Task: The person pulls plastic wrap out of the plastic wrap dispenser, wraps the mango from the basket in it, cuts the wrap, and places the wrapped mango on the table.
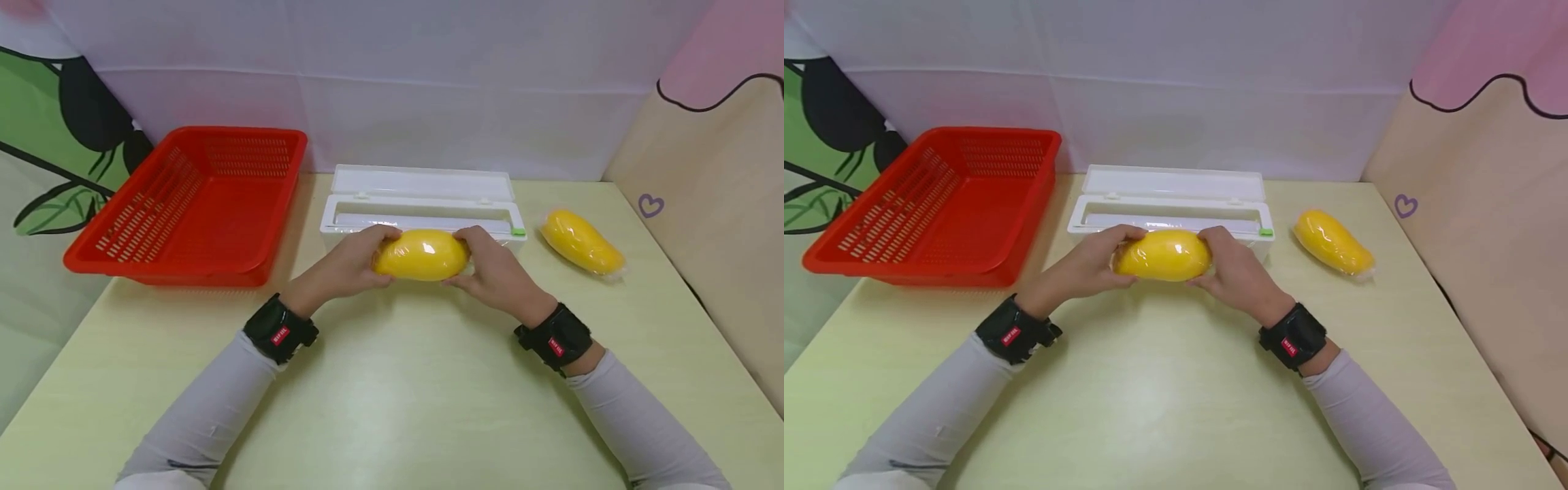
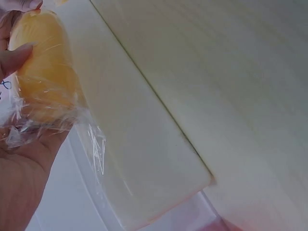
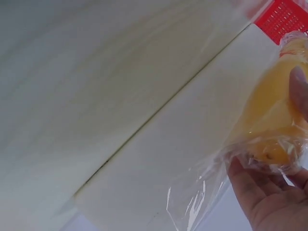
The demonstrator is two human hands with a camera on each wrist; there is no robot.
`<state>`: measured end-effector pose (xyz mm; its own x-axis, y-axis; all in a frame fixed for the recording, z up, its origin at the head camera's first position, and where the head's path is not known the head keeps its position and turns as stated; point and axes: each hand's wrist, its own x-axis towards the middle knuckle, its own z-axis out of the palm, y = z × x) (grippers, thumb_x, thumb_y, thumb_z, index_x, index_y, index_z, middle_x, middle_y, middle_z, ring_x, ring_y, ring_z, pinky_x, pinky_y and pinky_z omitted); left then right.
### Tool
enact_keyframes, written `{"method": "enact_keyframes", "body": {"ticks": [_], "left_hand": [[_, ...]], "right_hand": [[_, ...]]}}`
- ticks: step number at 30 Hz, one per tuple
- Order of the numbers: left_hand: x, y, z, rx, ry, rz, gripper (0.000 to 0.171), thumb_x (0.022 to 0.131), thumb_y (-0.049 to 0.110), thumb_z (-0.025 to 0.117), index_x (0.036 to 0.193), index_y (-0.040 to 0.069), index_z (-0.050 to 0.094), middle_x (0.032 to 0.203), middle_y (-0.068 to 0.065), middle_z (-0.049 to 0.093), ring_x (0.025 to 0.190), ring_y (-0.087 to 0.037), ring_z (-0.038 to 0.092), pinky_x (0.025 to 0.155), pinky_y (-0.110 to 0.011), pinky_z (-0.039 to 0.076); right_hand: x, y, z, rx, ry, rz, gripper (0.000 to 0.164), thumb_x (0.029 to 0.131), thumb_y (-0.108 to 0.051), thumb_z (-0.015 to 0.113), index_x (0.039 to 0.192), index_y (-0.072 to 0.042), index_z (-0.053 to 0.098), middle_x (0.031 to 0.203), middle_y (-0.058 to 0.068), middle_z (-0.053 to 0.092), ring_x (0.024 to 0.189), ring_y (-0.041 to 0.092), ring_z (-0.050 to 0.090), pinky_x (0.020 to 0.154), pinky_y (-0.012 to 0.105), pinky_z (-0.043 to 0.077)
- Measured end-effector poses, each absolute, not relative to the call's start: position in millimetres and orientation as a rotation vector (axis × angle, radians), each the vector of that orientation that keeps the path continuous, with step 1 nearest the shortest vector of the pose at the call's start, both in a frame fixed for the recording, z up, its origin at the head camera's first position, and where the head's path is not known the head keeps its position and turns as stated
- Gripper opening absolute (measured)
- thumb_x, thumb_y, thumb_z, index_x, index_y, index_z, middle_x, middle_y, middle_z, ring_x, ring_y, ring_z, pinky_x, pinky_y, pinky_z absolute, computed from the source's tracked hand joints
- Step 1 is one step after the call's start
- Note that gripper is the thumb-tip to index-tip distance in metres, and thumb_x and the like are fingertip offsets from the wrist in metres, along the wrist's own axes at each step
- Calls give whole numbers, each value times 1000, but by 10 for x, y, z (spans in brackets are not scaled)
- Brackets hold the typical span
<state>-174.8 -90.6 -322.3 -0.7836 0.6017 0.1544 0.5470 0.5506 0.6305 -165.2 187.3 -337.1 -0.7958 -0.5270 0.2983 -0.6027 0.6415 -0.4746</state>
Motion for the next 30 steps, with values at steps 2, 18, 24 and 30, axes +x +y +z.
{"method": "enact_keyframes", "body": {"ticks": [2,18,24,30], "left_hand": [[-1754,-902,-3222,1040,2706,1039,60,80,4,80,132,-4,51,128,-16,59,107,-28,56,98,-39,50],[-1685,-847,-3280,1142,2913,761,60,75,7,82,128,-3,55,135,-19,44,120,-33,44,100,-41,48],[-1703,-839,-3316,1187,2943,737,59,74,1,82,127,-7,55,119,-19,52,108,-31,51,99,-39,47],[-1753,-860,-3296,1043,2886,760,65,75,6,84,133,-3,57,115,-14,55,101,-27,54,93,-38,49]], "right_hand": [[-1652,1875,-3377,959,-2719,830,75,74,-21,90,129,4,45,121,17,55,103,29,58,92,44,51],[-1711,1903,-3408,964,-2654,578,76,69,-36,91,126,2,60,114,14,68,96,26,50,80,36,47],[-1726,1893,-3406,960,-2680,550,77,70,-40,90,128,1,61,115,12,70,89,24,48,71,33,44],[-1730,1886,-3393,952,-2742,544,78,73,-43,87,133,-2,60,119,9,69,87,22,46,64,30,41]]}}
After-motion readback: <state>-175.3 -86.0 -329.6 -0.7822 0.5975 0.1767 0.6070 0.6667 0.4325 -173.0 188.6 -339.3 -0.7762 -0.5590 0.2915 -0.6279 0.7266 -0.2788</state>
